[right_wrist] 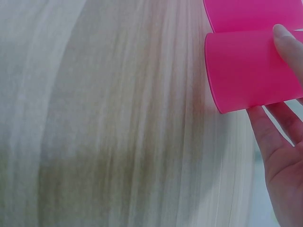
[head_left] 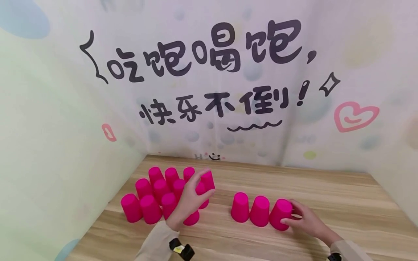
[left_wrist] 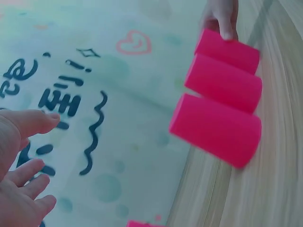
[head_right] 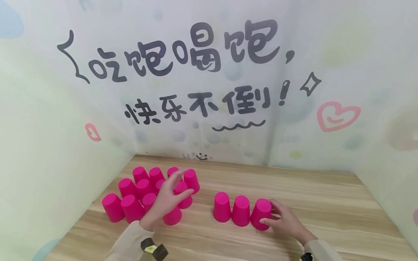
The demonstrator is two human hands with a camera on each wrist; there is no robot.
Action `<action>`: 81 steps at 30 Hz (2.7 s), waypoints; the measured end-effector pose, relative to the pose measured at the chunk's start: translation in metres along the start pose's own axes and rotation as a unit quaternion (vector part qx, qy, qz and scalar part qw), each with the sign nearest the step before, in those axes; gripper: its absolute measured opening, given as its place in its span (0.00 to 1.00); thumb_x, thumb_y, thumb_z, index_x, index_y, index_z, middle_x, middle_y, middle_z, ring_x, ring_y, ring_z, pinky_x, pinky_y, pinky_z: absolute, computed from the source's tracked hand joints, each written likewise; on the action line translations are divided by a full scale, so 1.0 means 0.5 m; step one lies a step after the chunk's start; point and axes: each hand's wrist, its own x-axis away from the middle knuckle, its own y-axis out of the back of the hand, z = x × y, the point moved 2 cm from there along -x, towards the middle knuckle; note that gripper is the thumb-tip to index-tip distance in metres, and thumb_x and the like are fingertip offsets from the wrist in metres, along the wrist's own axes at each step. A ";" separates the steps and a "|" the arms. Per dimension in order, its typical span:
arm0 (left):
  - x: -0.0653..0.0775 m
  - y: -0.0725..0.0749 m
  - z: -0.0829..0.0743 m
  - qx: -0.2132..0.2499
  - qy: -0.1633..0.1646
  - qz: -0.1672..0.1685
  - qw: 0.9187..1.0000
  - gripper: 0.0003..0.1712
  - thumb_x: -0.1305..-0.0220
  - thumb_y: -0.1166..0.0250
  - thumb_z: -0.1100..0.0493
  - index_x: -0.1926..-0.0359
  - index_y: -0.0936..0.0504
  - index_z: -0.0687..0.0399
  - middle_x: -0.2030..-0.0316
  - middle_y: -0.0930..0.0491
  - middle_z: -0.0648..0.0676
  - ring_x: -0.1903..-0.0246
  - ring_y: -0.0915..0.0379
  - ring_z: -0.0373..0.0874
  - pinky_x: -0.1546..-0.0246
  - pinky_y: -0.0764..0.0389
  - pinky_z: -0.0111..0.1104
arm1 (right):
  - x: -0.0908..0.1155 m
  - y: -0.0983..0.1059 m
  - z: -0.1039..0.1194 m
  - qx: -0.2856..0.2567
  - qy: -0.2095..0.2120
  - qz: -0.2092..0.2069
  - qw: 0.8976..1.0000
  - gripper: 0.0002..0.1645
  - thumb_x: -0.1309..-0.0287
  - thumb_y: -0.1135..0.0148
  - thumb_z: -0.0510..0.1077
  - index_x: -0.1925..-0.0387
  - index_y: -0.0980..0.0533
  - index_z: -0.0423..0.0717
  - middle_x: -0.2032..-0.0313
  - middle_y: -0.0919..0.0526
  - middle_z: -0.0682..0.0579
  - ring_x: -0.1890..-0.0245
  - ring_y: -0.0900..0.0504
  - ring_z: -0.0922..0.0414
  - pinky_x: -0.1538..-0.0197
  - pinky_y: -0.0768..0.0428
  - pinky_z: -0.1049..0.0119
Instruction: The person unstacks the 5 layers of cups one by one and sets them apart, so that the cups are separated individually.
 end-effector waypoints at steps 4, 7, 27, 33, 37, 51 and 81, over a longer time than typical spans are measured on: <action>-0.020 -0.062 0.019 0.037 -0.021 0.042 0.998 0.30 0.49 0.36 0.67 0.44 0.33 0.61 0.45 0.33 0.58 0.43 0.40 0.49 0.43 0.40 0.45 | -0.001 0.001 -0.001 -0.006 0.002 0.002 1.000 0.31 0.57 0.32 0.41 0.51 0.33 0.34 0.61 0.24 0.50 0.62 0.25 0.70 0.64 0.22 0.72; -0.019 -0.103 0.002 0.070 -0.011 0.072 0.995 0.28 0.48 0.37 0.69 0.45 0.33 0.66 0.46 0.32 0.62 0.44 0.39 0.53 0.43 0.40 0.46 | -0.001 0.003 0.002 -0.006 -0.005 0.006 1.000 0.31 0.57 0.32 0.41 0.51 0.33 0.34 0.61 0.24 0.48 0.62 0.24 0.68 0.64 0.22 0.70; 0.026 -0.236 0.141 0.083 0.152 0.030 0.984 0.31 0.52 0.32 0.61 0.45 0.32 0.53 0.54 0.28 0.52 0.54 0.32 0.46 0.55 0.28 0.36 | -0.001 0.006 0.010 -0.010 -0.028 0.019 0.999 0.33 0.56 0.33 0.43 0.50 0.34 0.34 0.59 0.25 0.41 0.61 0.24 0.69 0.62 0.21 0.68; -0.005 -0.212 0.147 0.069 0.151 -0.006 0.986 0.31 0.51 0.33 0.60 0.46 0.33 0.56 0.54 0.28 0.55 0.54 0.32 0.49 0.55 0.27 0.39 | -0.001 0.005 0.005 -0.008 -0.028 0.017 0.999 0.33 0.57 0.32 0.43 0.49 0.34 0.34 0.59 0.25 0.42 0.61 0.23 0.65 0.62 0.22 0.69; -0.038 -0.183 0.149 0.037 0.144 -0.059 0.987 0.30 0.51 0.33 0.62 0.46 0.33 0.59 0.53 0.29 0.59 0.54 0.32 0.52 0.54 0.28 0.42 | -0.002 0.004 0.005 -0.014 -0.038 0.024 0.999 0.34 0.56 0.33 0.44 0.48 0.35 0.34 0.58 0.25 0.41 0.59 0.22 0.50 0.62 0.21 0.65; -0.058 -0.183 0.201 0.040 0.135 -0.170 0.975 0.28 0.51 0.35 0.68 0.47 0.33 0.61 0.51 0.28 0.61 0.51 0.34 0.55 0.50 0.32 0.46 | -0.002 0.004 0.004 -0.005 -0.038 0.018 0.999 0.35 0.56 0.33 0.44 0.48 0.35 0.33 0.58 0.25 0.40 0.59 0.24 0.43 0.62 0.21 0.63; -0.087 -0.190 0.171 -0.050 0.042 -0.104 0.992 0.38 0.45 0.38 0.63 0.36 0.47 0.58 0.39 0.43 0.58 0.40 0.48 0.51 0.44 0.38 0.43 | -0.003 0.004 0.006 -0.012 -0.025 0.020 0.999 0.34 0.56 0.33 0.44 0.48 0.35 0.34 0.58 0.25 0.41 0.60 0.23 0.47 0.63 0.21 0.63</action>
